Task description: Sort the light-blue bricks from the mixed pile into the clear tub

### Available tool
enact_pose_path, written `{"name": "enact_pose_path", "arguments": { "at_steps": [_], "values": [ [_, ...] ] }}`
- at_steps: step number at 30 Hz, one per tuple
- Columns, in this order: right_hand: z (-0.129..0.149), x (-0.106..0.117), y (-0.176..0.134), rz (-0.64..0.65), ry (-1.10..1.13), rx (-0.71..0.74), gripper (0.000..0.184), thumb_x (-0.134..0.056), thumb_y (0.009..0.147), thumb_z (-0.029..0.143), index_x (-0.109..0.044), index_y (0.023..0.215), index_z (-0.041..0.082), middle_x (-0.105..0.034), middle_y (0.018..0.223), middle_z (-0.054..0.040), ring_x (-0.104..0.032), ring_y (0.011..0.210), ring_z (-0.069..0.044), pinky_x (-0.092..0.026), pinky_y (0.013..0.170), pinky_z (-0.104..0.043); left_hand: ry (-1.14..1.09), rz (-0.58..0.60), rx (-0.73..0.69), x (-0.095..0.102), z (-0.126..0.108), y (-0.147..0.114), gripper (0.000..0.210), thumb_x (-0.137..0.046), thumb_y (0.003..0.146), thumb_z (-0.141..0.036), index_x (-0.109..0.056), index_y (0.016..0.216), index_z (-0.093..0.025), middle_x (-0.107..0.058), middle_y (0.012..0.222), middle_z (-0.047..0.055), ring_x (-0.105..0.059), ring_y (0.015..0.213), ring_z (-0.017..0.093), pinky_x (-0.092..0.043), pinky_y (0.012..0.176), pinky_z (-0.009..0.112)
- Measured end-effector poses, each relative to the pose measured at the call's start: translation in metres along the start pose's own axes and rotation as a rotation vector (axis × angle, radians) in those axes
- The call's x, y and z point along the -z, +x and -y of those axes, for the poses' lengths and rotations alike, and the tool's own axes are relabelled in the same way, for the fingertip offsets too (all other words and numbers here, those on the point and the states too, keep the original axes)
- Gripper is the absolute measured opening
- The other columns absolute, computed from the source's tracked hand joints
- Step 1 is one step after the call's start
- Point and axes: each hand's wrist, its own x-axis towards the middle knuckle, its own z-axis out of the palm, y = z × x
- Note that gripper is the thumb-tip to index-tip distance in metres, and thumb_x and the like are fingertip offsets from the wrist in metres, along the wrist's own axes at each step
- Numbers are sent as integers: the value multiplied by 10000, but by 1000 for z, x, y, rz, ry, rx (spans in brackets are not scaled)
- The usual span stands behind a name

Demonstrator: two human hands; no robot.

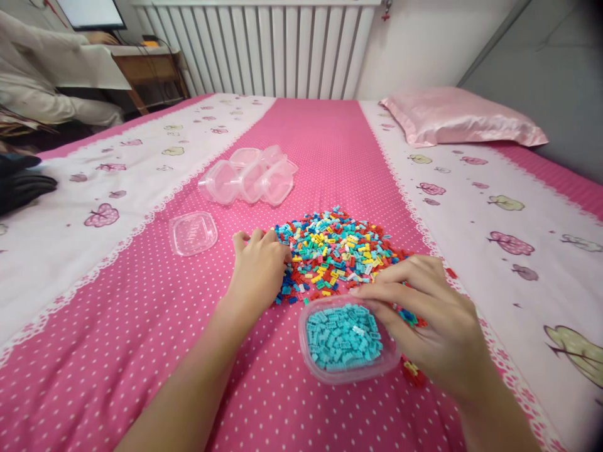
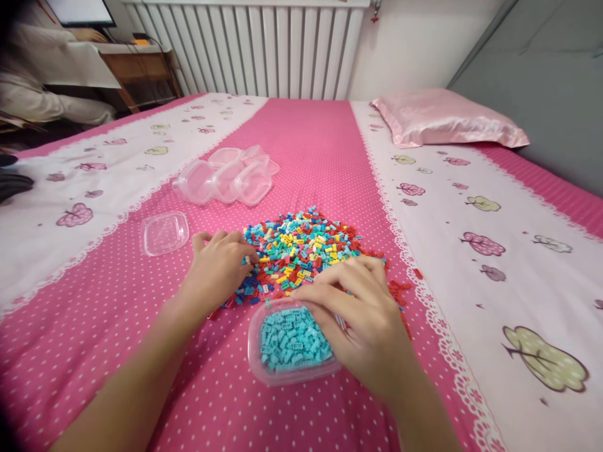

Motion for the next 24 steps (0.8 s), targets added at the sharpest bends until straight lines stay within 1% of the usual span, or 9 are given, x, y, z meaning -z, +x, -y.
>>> {"name": "enact_pose_path", "arguments": {
  "at_steps": [6,9,12,15,19,22,24],
  "values": [
    [-1,-2,0,-10,-8,12,165,-633,919,67,-698,961,213,-640,813,-3,-570,746,-159,-393,768,-382,-10,29,11,3,-5,-1,87,-663,878,-242,-750,873,-233,-665,1006,99,-555,1012,305,-325,942,520],
    [-1,-2,0,-41,-13,20,167,-636,915,60,-697,958,208,-644,807,-2,-570,731,-150,-390,751,-378,-16,46,23,5,-8,0,91,-648,872,-205,-737,862,-217,-666,1006,97,-566,1022,299,-329,948,517],
    [-1,-2,0,-38,-12,9,167,-633,914,53,-698,955,202,-642,805,-7,-572,742,-149,-394,751,-378,-20,56,29,5,-10,0,120,-616,857,-158,-725,831,-200,-674,1001,101,-579,1026,303,-327,952,524],
    [-1,-2,0,-26,-8,9,166,-631,914,50,-700,956,195,-641,807,-11,-575,752,-151,-403,761,-381,-15,38,30,5,-10,1,152,-584,847,-138,-717,794,-189,-689,992,105,-590,1003,306,-331,936,531],
    [-1,-2,0,-29,-9,6,157,-623,919,54,-698,953,187,-641,806,-15,-574,752,-151,-405,756,-380,-47,-5,25,6,-8,0,165,-567,842,-139,-707,773,-193,-722,899,85,-610,947,296,-334,918,531],
    [-1,-2,0,-35,-14,-3,156,-617,924,57,-697,950,189,-649,805,-16,-576,746,-150,-400,762,-386,-79,-36,57,10,-6,0,152,-573,835,-145,-713,804,-193,-717,791,72,-628,847,272,-331,928,540],
    [-2,-2,-1,-35,-16,-10,156,-616,926,60,-698,949,191,-656,808,-17,-579,746,-152,-398,767,-391,-139,-64,65,13,-5,0,135,-588,826,-149,-711,800,-198,-706,747,50,-628,788,249,-326,935,543]
  ]
}}
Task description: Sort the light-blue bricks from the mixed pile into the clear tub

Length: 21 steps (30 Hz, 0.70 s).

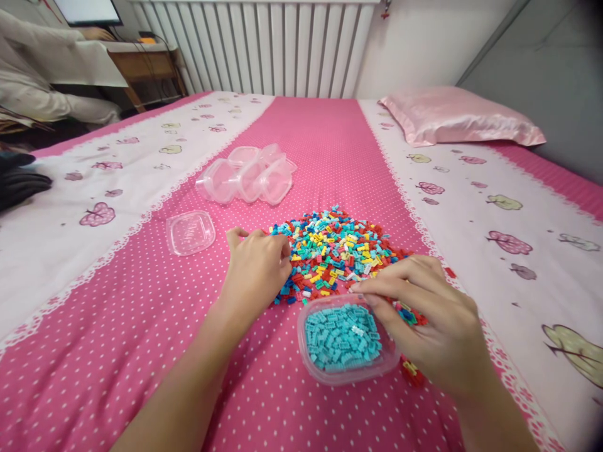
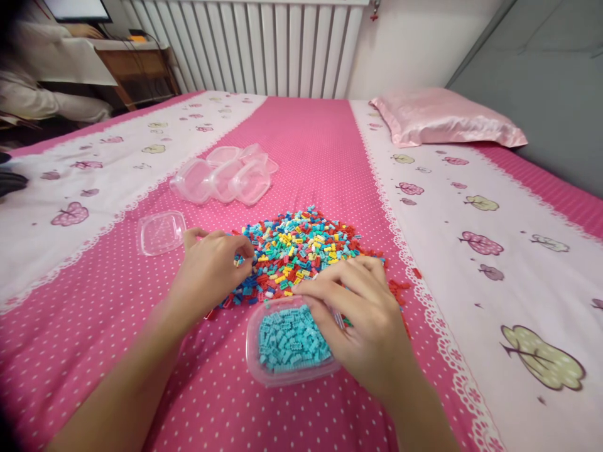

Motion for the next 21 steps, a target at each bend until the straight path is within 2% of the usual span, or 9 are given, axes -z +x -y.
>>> {"name": "enact_pose_path", "arguments": {
  "at_steps": [3,7,9,12,18,21],
  "values": [
    [-1,-1,0,11,-3,-15,145,-618,934,73,-695,948,195,-661,807,-14,-587,748,-155,-397,770,-390,-233,-2,-82,7,-3,0,109,-633,798,-134,-702,778,-216,-717,749,-6,-635,777,211,-329,952,508],
    [-2,-5,0,47,-12,-50,130,-625,947,114,-685,1023,201,-683,848,-21,-617,810,-177,-405,793,-384,-658,105,-313,16,-12,-6,98,-695,784,-132,-691,826,-220,-731,816,-47,-639,784,149,-407,878,356],
    [-2,-6,0,68,-9,-53,98,-647,951,159,-679,1032,205,-701,884,-24,-633,845,-184,-404,804,-378,-780,153,-397,19,-17,-9,124,-715,780,-129,-675,861,-215,-726,835,-53,-634,795,130,-423,833,301],
    [-1,-7,1,69,40,-40,56,-676,942,170,-672,961,222,-715,879,5,-637,807,-161,-390,808,-367,-843,181,-439,19,-19,-11,169,-719,761,-84,-649,862,-200,-709,833,-55,-621,782,108,-434,772,248],
    [0,-8,1,108,109,-14,98,-719,907,145,-659,920,222,-709,864,34,-616,786,-142,-366,829,-363,-938,203,-485,16,-18,-8,151,-699,787,-67,-620,838,-185,-688,813,-55,-605,732,80,-432,666,195],
    [-1,-7,1,103,120,-32,105,-715,909,140,-653,904,224,-708,855,43,-615,783,-138,-365,829,-357,-907,210,-476,15,-20,-8,112,-705,820,-110,-631,834,-192,-695,816,-55,-617,754,93,-431,728,228]
  ]
}}
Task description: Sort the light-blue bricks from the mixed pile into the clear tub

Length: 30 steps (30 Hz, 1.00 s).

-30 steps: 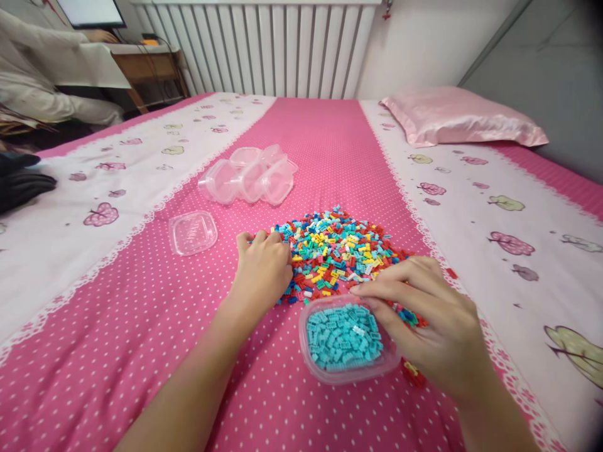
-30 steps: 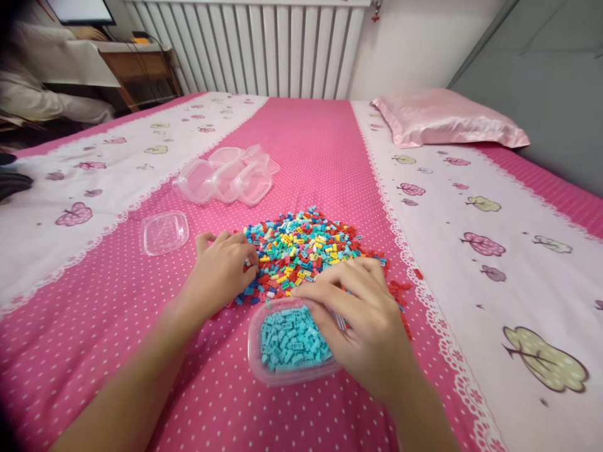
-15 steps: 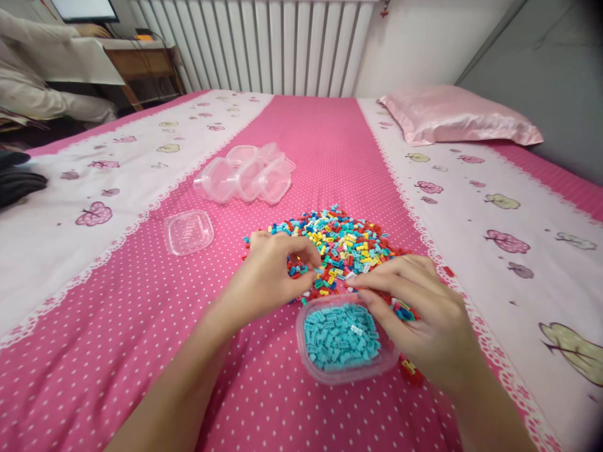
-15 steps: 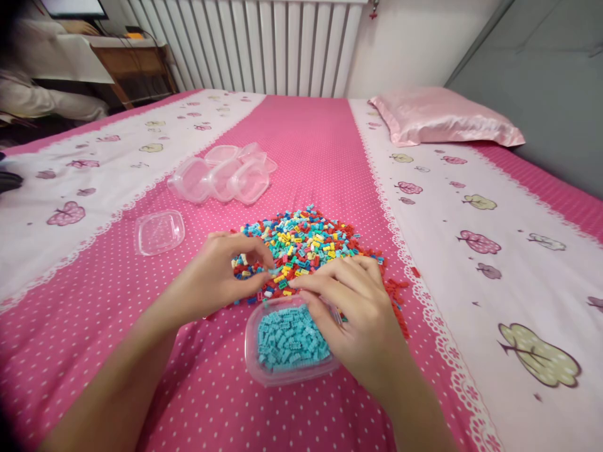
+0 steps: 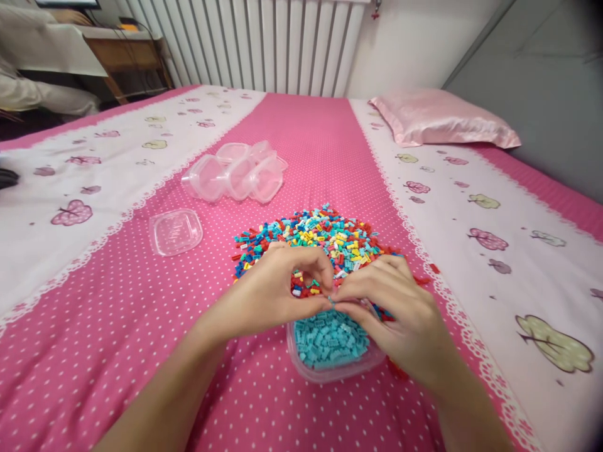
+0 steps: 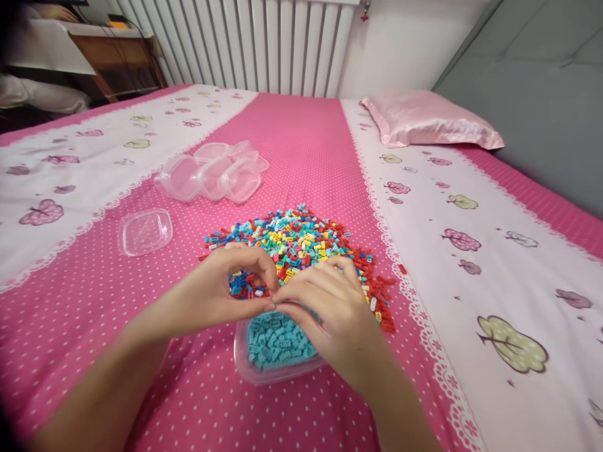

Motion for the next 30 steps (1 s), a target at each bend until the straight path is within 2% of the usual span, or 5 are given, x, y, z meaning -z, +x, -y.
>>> {"name": "enact_pose_path", "arguments": {
  "at_steps": [4,7,14,22,30],
  "values": [
    [-7,9,-2,52,-18,-73,105,-701,917,142,-664,902,240,-705,871,43,-622,830,-151,-360,854,-359,222,-14,47,-4,7,1,97,-732,846,-197,-674,915,-235,-738,895,-62,-650,864,149,-329,930,354],
    [-14,17,-6,180,-41,-93,116,-679,931,143,-679,887,250,-696,877,45,-598,850,-158,-346,864,-361,374,-26,83,-5,14,1,86,-718,871,-251,-691,952,-254,-753,982,-56,-654,931,183,-255,939,390],
    [-16,21,-13,365,-143,-119,135,-752,873,184,-738,795,294,-575,831,14,-521,877,-186,-355,805,-344,382,180,74,-5,12,-1,96,-653,934,-354,-708,942,-276,-743,848,-60,-637,857,168,-237,899,371],
    [-10,11,-12,410,-169,-145,127,-762,862,162,-730,789,261,-562,832,11,-503,898,-192,-335,809,-343,426,203,100,-7,12,-1,123,-617,944,-338,-702,966,-252,-713,807,-33,-624,825,169,-250,907,359],
    [-4,1,-9,360,-133,-111,115,-789,845,190,-714,799,264,-605,838,23,-512,883,-182,-312,846,-349,432,199,110,-8,11,-1,87,-623,932,-299,-687,949,-244,-707,806,-42,-614,813,162,-252,907,353]
  ]
}}
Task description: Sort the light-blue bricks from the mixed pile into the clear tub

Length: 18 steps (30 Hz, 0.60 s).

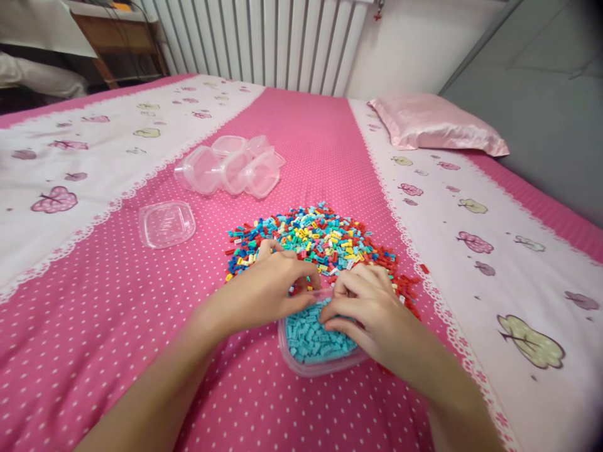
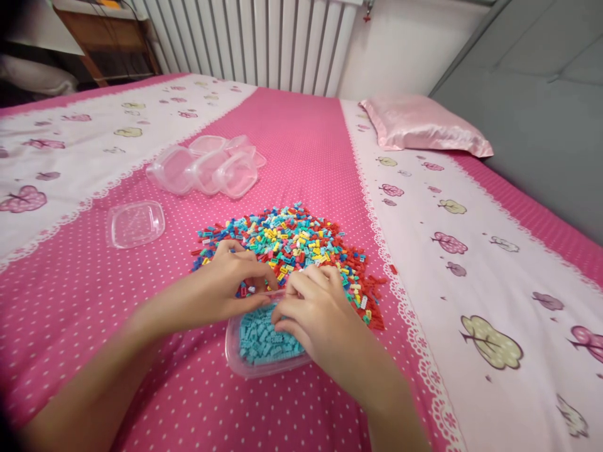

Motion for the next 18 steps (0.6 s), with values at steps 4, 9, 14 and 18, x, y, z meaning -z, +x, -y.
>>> {"name": "enact_pose_path", "arguments": {
  "at_steps": [4,9,14,18],
  "values": [
    [6,-6,4,-27,29,65,124,-748,889,187,-694,811,266,-692,808,69,-538,880,-166,-284,882,-358,-6,-3,-17,-2,2,0,66,-618,922,-265,-679,937,-242,-693,773,-49,-611,805,161,-247,914,363],
    [14,-12,7,-48,-4,95,120,-722,918,206,-700,813,260,-726,776,74,-556,821,-154,-285,877,-368,3,-19,-21,-3,1,-1,96,-587,938,-266,-665,895,-227,-670,724,-44,-595,770,162,-260,912,374],
    [16,-15,8,-83,-37,81,129,-752,893,226,-691,785,259,-721,748,69,-553,797,-161,-299,835,-358,-11,-4,-17,-2,1,-1,103,-583,946,-258,-668,903,-220,-677,727,-34,-598,793,173,-276,909,372],
    [16,-17,9,-65,-110,92,177,-756,882,201,-664,736,241,-697,704,76,-548,764,-146,-296,845,-356,-46,8,-17,-1,1,0,201,-520,1010,-293,-694,935,-226,-698,766,-36,-606,784,163,-270,903,366]
  ]
}}
